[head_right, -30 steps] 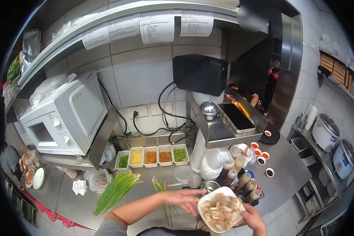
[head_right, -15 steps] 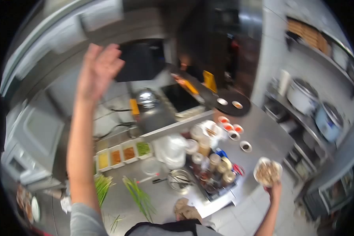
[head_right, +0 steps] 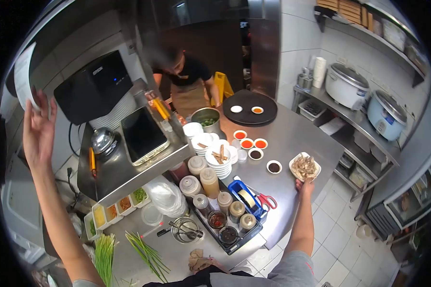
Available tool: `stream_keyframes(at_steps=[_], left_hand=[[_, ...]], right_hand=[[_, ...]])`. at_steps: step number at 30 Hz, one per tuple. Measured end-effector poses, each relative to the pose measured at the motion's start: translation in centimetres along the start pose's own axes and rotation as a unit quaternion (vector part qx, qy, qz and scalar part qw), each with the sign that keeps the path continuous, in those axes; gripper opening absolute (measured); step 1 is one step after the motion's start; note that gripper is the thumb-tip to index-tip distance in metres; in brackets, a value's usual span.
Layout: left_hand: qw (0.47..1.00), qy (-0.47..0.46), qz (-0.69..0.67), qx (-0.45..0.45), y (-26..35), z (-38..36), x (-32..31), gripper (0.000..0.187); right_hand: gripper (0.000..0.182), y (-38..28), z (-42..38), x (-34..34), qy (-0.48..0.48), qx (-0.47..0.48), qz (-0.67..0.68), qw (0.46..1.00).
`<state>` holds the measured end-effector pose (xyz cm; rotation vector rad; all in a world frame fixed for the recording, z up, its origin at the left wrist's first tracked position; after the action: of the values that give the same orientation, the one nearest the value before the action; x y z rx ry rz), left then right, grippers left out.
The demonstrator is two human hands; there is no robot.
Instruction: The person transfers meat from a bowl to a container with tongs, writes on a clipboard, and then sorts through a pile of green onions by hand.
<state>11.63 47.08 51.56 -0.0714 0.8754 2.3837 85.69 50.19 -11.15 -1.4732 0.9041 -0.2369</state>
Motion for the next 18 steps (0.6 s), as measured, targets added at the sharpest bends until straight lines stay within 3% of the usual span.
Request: stream_keyframes(at_steps=[2, 3, 4, 6, 7, 8, 9, 10, 11, 13, 15, 18], left_hand=[[1.000, 0.017, -0.002, 0.018, -0.6, -4.5, -0.5, 0.021], [0.997, 0.067, 0.039, 0.014, -0.3, -7.6, 0.9, 0.026], [0.989, 0.123, 0.085, 0.006, 0.2, -11.0, 2.5, 0.032], [0.985, 0.084, 0.144, 0.043, -0.5, -15.9, 1.2, 0.047], [0.970, 0.165, 0.168, 0.057, -1.0, -19.0, 1.7, 0.060], [0.962, 0.201, 0.169, 0.079, -1.6, -21.6, 1.2, 0.073], [0.951, 0.180, 0.210, 0.141, -2.5, -24.3, 1.2, 0.088], [0.939, 0.224, 0.185, 0.182, -3.5, -27.8, 1.5, 0.092], [0.925, 0.268, 0.158, 0.219, -4.6, -31.3, 1.7, 0.096], [0.903, 0.284, 0.168, 0.275, -5.7, -36.9, 2.9, 0.084], [0.864, 0.357, 0.149, 0.321, -6.0, -43.9, 6.2, 0.041], [0.752, 0.462, 0.344, 0.320, 0.3, -51.6, 13.3, 0.028]], right_hand=[[0.023, 1.4, 3.5, -1.1, -0.064, -0.017, 0.004, 0.998], [0.022, 1.3, 3.7, -1.3, -0.038, -0.043, -0.059, 0.997], [0.026, 1.2, 4.0, -1.7, -0.064, -0.037, -0.131, 0.989], [0.042, 3.5, 7.5, -0.5, -0.116, -0.042, -0.170, 0.978], [0.044, 5.7, 9.5, 0.5, -0.107, -0.072, -0.129, 0.983], [0.042, 4.4, 7.5, 0.2, -0.100, -0.037, -0.144, 0.984], [0.043, 4.2, 7.5, 0.3, -0.111, -0.023, -0.132, 0.985], [0.041, 5.2, 9.1, 1.6, -0.167, -0.039, -0.180, 0.969], [0.047, 5.0, 8.0, 2.7, -0.105, -0.047, -0.133, 0.984], [0.045, 4.9, 5.5, 4.1, -0.048, -0.017, -0.126, 0.991], [0.046, 5.5, 1.7, 3.0, -0.046, -0.024, -0.153, 0.987], [0.046, 5.9, -4.2, 0.2, -0.067, -0.039, -0.176, 0.981]])
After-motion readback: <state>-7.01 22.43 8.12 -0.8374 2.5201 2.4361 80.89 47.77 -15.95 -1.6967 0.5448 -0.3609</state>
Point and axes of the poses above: each hand's wrist, its own z-axis towards the middle knuckle, its own x-axis out of the back of the hand, y = z × x, the point moved 10 cm from there along z, towards the middle knuckle, and after that the axes turned 12 degrees about -y, right-handed, at the moved point
